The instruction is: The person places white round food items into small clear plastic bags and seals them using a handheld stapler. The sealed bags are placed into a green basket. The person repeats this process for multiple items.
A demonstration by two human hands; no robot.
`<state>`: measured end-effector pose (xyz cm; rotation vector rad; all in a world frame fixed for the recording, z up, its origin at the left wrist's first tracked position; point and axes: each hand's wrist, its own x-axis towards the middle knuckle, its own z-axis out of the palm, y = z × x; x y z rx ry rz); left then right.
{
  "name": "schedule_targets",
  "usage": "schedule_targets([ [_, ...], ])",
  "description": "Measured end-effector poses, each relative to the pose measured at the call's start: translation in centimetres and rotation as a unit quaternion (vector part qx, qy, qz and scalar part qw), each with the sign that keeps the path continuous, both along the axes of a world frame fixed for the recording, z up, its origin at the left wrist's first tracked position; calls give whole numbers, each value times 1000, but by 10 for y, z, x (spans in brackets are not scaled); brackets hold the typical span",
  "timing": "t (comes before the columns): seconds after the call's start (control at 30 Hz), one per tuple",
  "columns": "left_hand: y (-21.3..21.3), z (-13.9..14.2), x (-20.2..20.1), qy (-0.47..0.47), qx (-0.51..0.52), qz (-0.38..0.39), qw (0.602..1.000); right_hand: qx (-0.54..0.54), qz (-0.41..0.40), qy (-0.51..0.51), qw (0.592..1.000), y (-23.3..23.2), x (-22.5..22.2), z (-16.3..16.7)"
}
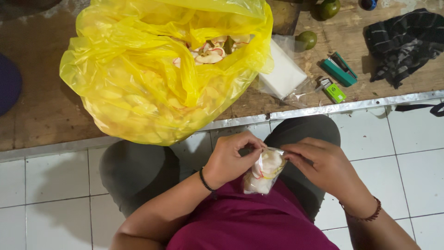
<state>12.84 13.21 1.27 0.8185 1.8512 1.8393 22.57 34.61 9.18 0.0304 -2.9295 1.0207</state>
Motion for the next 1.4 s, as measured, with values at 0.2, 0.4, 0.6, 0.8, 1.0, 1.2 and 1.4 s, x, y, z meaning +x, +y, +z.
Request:
schedule_targets([
  [0.2,1,-5,0,-11,12,-8,1000,-34,-13,31,999,0,4,-14],
  [0.4,-1,-7,0,-14,26,-13,999,-69,15,61,996,9,10,-17],
  [0.6,0,-7,-1,-30,31,-17,999,28,16,164,986,11,17,-35],
  [0.8,0,-8,1,-58,35,-28,997,75,73,329,939,8,16,-55],
  [1.0,0,-9,-1,-37,26,-20,999,96,101,353,925,8,17,-57],
  [1.2,-3,-7,-1,-24,27,-21,999,-23,37,255,966,5,24,-62],
  [1.4,-5,-1,1,17,11,-21,1000,-89,-41,108,989,1,24,-43],
])
